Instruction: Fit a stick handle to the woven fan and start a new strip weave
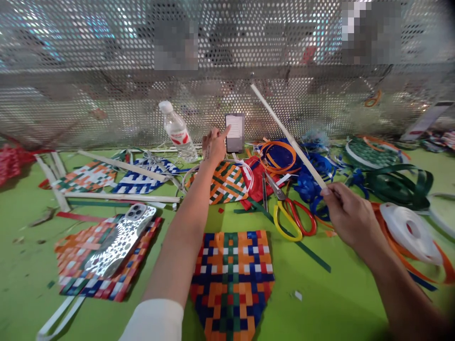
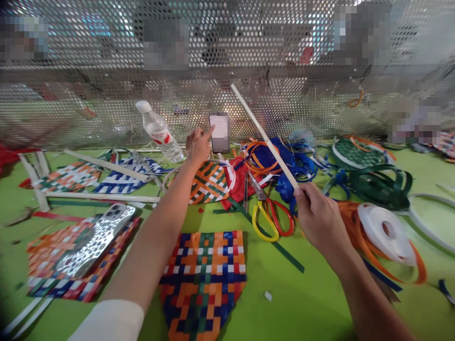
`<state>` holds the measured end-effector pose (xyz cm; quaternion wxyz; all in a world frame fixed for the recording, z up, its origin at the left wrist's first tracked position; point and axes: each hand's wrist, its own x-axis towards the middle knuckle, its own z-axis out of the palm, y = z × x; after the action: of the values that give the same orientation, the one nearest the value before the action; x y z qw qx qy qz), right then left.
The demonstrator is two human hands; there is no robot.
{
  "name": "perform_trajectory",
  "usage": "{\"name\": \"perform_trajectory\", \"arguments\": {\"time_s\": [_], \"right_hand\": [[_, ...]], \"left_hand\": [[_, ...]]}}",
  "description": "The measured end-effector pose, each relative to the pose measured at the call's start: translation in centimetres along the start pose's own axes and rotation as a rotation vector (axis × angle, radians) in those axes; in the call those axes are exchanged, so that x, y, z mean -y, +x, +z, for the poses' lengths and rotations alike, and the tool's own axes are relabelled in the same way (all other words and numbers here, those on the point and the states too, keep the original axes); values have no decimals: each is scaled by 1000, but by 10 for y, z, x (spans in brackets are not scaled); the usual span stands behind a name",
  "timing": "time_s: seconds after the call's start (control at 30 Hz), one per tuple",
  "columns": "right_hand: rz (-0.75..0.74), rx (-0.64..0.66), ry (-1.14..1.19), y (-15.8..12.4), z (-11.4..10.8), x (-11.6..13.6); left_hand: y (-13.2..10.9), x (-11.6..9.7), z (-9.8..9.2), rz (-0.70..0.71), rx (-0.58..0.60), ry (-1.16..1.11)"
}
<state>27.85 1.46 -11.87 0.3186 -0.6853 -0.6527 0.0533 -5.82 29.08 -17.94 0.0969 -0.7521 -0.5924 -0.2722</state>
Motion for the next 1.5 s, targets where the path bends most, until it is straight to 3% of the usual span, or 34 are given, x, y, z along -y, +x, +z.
{"name": "perform_trajectory", "arguments": {"time_s": [0.73,0.97,1.33,1.5], "right_hand": [[-8,0,-8,-2,2,4],[-13,-7,3,-2,3,3],[-26,-17,0,-3,1,4],[-34,-18,6,-2,2,3]], "left_hand": [[3,-5,-5,23,-85,27],[-1,-2,0,120,-29,22],[-2,-2,1,107,25,23],[-3,-9,-1,209,53,-4]]}}
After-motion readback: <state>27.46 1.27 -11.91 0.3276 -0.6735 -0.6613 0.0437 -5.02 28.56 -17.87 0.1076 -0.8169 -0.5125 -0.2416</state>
